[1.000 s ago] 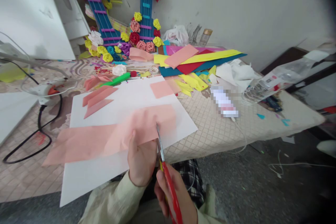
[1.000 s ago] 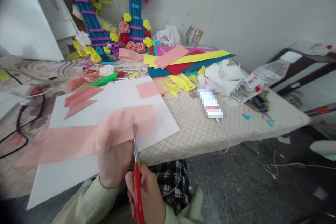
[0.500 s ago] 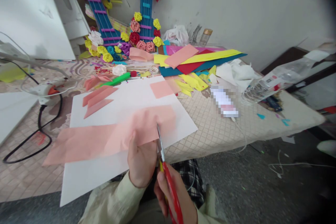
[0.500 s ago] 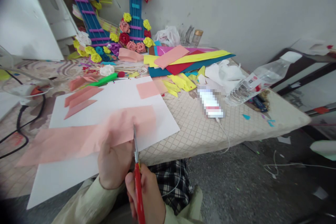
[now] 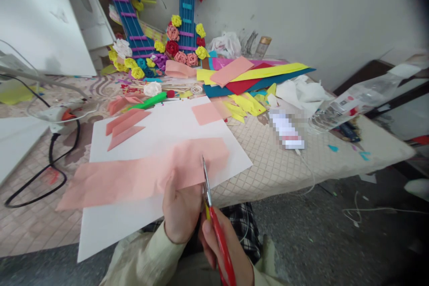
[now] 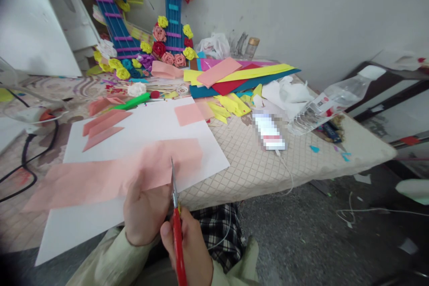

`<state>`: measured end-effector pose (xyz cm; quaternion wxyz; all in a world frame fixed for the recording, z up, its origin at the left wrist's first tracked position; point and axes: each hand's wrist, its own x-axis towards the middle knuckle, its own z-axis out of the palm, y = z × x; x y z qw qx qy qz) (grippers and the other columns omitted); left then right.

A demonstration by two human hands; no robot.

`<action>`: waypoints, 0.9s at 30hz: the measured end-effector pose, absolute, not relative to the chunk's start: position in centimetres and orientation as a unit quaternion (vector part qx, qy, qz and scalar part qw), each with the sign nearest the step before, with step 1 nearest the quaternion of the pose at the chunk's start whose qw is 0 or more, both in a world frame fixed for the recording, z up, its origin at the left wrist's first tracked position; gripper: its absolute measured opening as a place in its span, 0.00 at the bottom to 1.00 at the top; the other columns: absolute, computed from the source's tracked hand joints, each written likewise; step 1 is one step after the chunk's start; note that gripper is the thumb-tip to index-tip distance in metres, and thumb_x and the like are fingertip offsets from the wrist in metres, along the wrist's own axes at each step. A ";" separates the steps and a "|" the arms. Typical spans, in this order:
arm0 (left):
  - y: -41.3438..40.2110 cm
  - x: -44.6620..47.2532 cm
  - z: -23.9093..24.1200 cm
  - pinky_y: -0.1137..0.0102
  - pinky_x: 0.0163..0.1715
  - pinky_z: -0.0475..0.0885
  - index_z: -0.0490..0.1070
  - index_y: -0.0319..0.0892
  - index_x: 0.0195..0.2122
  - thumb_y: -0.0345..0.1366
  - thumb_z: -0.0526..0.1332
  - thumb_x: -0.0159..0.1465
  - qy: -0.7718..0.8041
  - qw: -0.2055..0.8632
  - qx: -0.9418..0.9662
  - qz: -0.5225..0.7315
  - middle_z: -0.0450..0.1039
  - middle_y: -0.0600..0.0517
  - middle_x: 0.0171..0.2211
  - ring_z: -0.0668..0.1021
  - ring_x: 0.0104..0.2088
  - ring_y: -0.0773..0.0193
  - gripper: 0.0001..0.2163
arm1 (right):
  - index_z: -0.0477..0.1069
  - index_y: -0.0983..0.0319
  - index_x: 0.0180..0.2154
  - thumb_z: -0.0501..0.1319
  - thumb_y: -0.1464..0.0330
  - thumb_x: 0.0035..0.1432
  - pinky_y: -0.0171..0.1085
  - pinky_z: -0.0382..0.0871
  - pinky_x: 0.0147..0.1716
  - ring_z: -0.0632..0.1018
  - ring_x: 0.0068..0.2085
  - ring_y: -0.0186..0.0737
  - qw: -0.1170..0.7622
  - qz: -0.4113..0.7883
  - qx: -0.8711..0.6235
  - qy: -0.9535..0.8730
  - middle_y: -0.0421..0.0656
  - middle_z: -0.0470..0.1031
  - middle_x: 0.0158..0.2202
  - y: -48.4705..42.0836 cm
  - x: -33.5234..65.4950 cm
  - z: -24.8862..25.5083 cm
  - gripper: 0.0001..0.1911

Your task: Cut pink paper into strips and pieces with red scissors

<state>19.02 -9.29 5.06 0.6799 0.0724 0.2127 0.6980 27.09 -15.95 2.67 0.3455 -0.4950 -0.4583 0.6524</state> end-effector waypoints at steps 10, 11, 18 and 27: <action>-9.5 19.0 5.1 0.62 0.56 0.61 0.70 0.47 0.48 0.40 0.46 0.65 0.205 0.684 0.088 0.694 0.71 0.53 0.50 0.67 0.55 0.60 0.17 | 0.57 0.61 0.31 0.49 0.49 0.57 0.30 0.45 0.13 0.55 0.16 0.24 0.366 0.671 -0.476 -0.436 0.34 0.56 0.21 -16.1 27.0 2.6 0.21; -9.5 19.0 5.1 0.62 0.57 0.60 0.70 0.48 0.48 0.40 0.46 0.65 0.205 0.687 0.085 0.692 0.70 0.53 0.50 0.67 0.55 0.60 0.17 | 0.58 0.61 0.31 0.49 0.50 0.57 0.30 0.45 0.13 0.56 0.16 0.24 0.369 0.669 -0.476 -0.435 0.34 0.56 0.22 -16.2 27.0 2.6 0.21; -9.6 18.9 5.1 0.61 0.59 0.55 0.68 0.46 0.50 0.42 0.47 0.64 0.206 0.704 0.080 0.675 0.70 0.52 0.51 0.65 0.56 0.59 0.18 | 0.59 0.62 0.31 0.49 0.50 0.57 0.30 0.45 0.12 0.56 0.16 0.24 0.373 0.665 -0.480 -0.434 0.35 0.57 0.22 -16.2 27.1 2.6 0.21; -9.6 18.9 5.3 0.60 0.58 0.56 0.71 0.46 0.47 0.43 0.48 0.64 0.201 0.710 0.073 0.671 0.73 0.52 0.48 0.68 0.54 0.58 0.17 | 0.58 0.62 0.30 0.49 0.49 0.57 0.29 0.44 0.11 0.54 0.15 0.23 0.370 0.675 -0.483 -0.418 0.34 0.55 0.22 -16.0 27.0 2.8 0.21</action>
